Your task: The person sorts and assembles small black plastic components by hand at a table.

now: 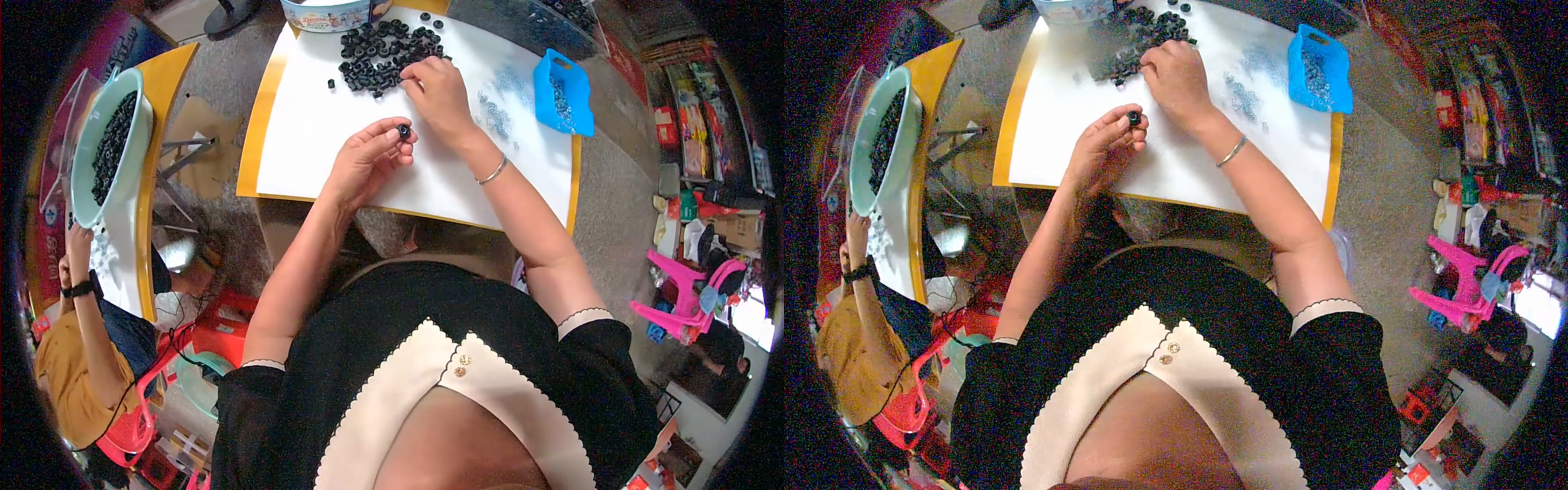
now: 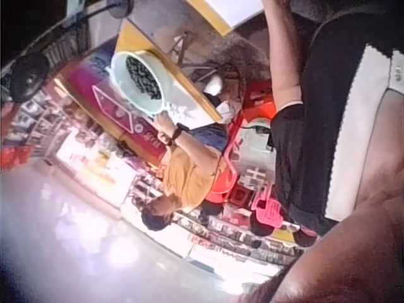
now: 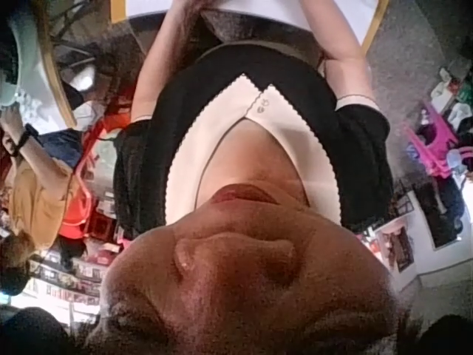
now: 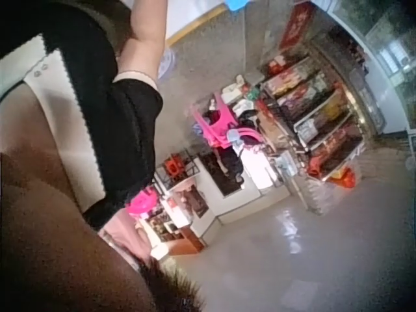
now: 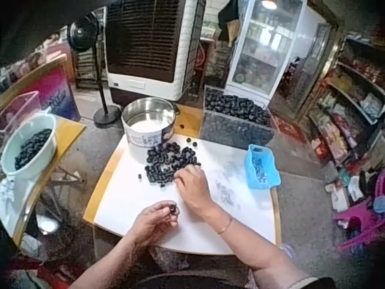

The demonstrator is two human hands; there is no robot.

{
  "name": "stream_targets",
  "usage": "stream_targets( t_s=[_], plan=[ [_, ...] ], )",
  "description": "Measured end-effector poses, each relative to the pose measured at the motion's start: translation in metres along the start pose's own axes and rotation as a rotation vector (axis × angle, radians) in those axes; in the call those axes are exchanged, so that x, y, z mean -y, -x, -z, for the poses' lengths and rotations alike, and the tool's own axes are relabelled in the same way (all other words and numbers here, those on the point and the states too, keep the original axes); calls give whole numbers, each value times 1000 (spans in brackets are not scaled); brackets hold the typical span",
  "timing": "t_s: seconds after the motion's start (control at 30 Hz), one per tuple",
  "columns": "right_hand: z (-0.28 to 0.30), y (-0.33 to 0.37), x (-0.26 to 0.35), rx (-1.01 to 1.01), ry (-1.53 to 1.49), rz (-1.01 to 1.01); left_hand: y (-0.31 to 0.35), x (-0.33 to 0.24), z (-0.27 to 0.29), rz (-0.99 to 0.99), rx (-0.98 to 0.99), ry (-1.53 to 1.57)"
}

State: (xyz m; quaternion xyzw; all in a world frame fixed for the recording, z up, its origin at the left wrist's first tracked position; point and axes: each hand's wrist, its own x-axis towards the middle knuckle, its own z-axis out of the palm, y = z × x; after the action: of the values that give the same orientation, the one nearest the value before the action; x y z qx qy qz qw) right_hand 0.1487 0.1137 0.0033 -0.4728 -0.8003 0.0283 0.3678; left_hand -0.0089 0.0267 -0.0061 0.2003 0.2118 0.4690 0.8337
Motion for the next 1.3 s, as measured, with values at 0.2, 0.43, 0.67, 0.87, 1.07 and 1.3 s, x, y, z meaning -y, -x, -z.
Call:
stream_targets(
  t_s=[0.2, 0.43, 0.67, 0.87, 1.07, 1.3],
  plan=[
    [-12, 0, -6, -28, 73, 19, 0, 3, 0, 12, 10, -4],
    [22, 17, 15, 41, -361, -349, 2, 5, 0, -9, 4, 26],
    [67, 50, 51, 142, -973, -632, 4, 5, -8, -53, -100, -35],
    [71, 71, 63, 42, -804, -453, 13, 10, -25, -31, -154, -113],
    [78, 76, 71, -17, -502, -231, 21, 13, -30, -74, -162, -192],
    [78, 81, 72, -72, -437, -118, 28, 12, -38, -99, -170, -275]
  ],
)
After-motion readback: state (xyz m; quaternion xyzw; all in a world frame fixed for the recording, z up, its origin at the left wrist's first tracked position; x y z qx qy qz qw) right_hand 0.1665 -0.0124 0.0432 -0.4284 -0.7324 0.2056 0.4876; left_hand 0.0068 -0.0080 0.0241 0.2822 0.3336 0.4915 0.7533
